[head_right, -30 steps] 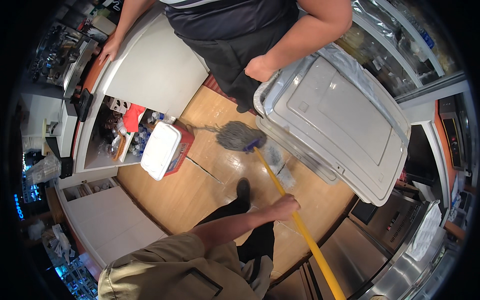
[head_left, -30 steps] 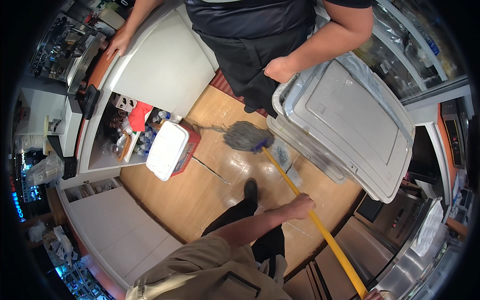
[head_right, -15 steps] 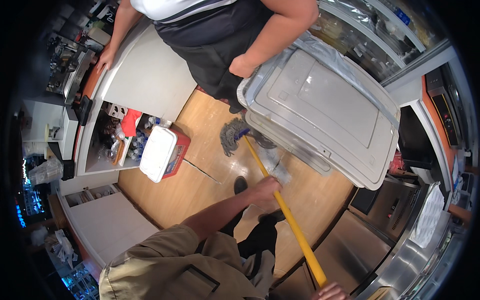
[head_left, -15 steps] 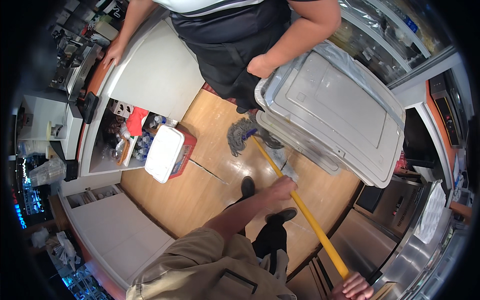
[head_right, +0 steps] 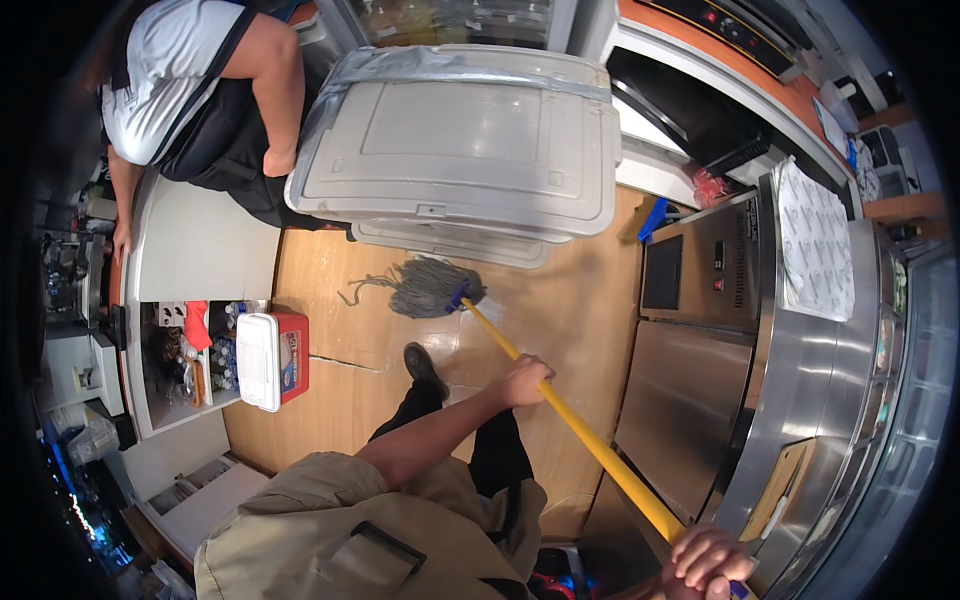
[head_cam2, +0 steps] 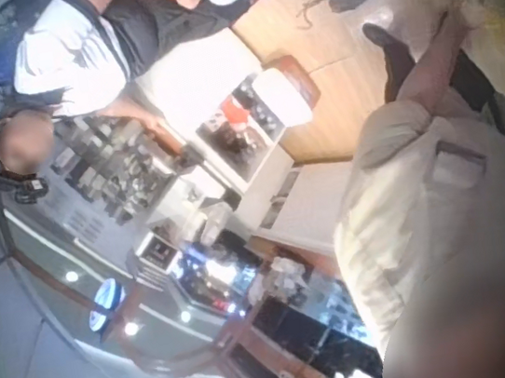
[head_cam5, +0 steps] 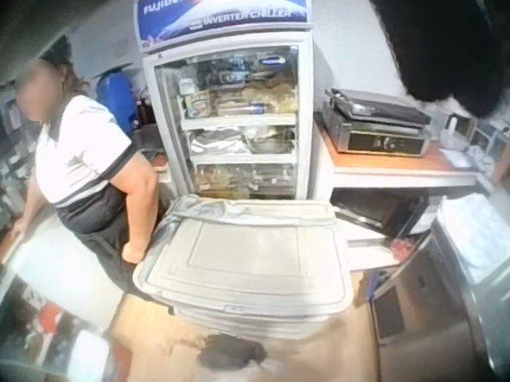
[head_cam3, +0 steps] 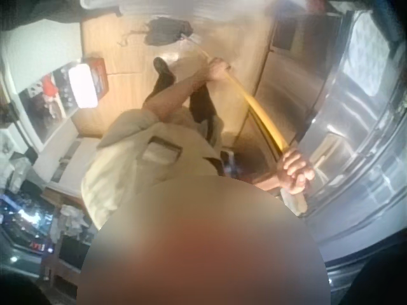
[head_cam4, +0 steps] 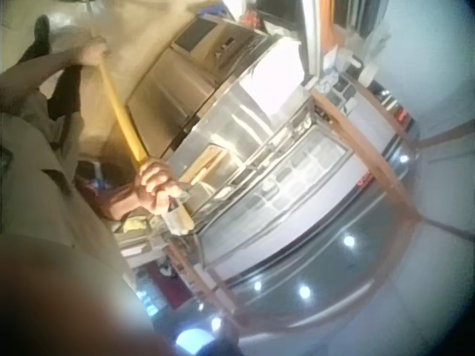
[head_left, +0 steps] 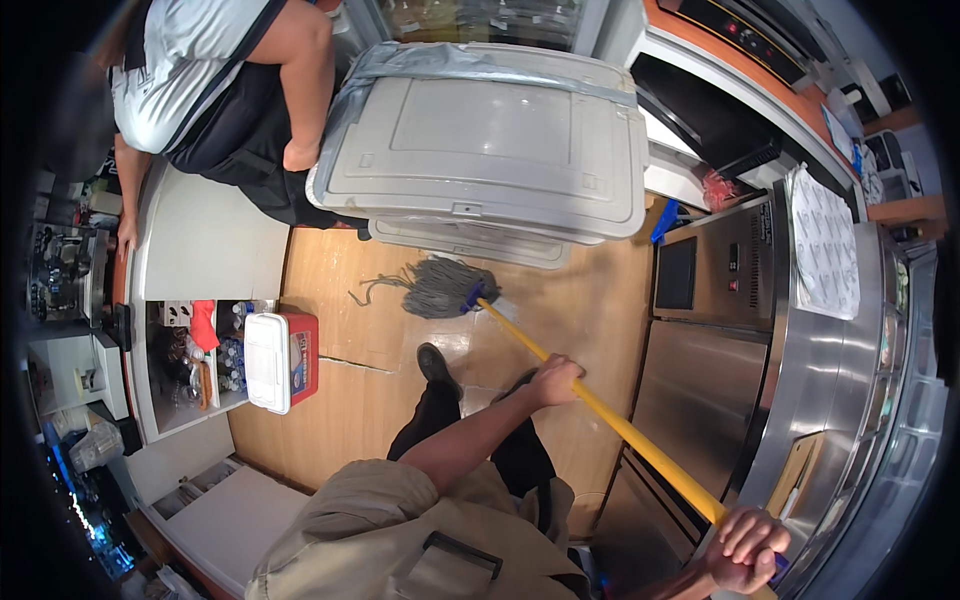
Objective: The person sweeps debris into a dustpan, then mops the tiled floor in a commercial kitchen area. They use a broom, dustpan, and mop, moving around equipment and a refrigerator while cleaning.
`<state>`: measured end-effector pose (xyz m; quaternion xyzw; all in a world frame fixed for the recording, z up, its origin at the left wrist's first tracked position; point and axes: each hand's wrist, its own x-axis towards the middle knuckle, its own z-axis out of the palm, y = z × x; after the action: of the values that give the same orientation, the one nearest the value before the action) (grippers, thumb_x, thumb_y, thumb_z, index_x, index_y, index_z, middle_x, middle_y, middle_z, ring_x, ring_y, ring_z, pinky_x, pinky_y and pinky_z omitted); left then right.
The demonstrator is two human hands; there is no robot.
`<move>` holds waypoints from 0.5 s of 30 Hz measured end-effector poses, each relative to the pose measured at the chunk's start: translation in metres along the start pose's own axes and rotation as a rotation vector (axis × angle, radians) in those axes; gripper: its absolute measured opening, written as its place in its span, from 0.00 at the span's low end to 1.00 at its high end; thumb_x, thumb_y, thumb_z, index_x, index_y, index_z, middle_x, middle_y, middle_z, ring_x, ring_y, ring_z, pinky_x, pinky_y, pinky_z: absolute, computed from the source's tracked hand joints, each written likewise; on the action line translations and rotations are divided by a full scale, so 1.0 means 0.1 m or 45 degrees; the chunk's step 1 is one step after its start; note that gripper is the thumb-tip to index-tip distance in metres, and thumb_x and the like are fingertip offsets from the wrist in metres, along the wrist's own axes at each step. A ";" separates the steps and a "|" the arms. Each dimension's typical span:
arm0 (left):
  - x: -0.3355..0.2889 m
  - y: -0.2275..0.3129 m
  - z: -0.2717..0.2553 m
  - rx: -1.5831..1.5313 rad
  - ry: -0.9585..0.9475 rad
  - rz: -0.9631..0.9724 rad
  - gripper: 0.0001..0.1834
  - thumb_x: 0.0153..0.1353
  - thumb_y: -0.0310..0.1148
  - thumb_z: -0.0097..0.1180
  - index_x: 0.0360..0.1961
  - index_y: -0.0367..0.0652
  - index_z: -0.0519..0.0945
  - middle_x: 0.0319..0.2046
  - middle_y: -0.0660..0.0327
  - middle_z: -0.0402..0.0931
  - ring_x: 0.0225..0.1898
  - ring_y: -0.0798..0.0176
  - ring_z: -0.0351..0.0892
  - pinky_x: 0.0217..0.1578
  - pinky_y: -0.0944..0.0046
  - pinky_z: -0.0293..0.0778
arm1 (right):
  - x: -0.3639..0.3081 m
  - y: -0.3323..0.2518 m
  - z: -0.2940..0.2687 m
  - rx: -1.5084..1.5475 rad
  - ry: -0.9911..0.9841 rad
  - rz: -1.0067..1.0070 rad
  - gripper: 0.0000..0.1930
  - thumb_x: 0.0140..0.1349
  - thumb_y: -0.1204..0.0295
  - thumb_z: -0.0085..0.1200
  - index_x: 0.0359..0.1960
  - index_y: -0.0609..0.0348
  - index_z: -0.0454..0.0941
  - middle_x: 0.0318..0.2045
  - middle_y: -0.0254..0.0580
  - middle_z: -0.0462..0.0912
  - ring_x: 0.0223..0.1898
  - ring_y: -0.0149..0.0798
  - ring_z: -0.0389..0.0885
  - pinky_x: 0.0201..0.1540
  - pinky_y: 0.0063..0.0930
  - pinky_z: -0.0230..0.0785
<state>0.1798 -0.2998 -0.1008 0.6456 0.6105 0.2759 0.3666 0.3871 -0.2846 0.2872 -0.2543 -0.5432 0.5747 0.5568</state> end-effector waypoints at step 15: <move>1.00 1.01 0.82 -0.106 -0.328 0.217 0.05 0.43 0.29 0.59 0.22 0.39 0.79 0.24 0.46 0.78 0.35 0.42 0.79 0.43 0.48 0.73 | -0.20 -0.44 -1.19 -0.035 0.292 -0.319 0.10 0.65 0.67 0.44 0.25 0.54 0.65 0.13 0.33 0.65 0.15 0.31 0.63 0.20 0.31 0.58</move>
<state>0.3150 -0.2103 -0.0750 0.7092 0.4896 0.2460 0.4436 0.5145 -0.2712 0.2872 -0.2560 -0.5115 0.4604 0.6789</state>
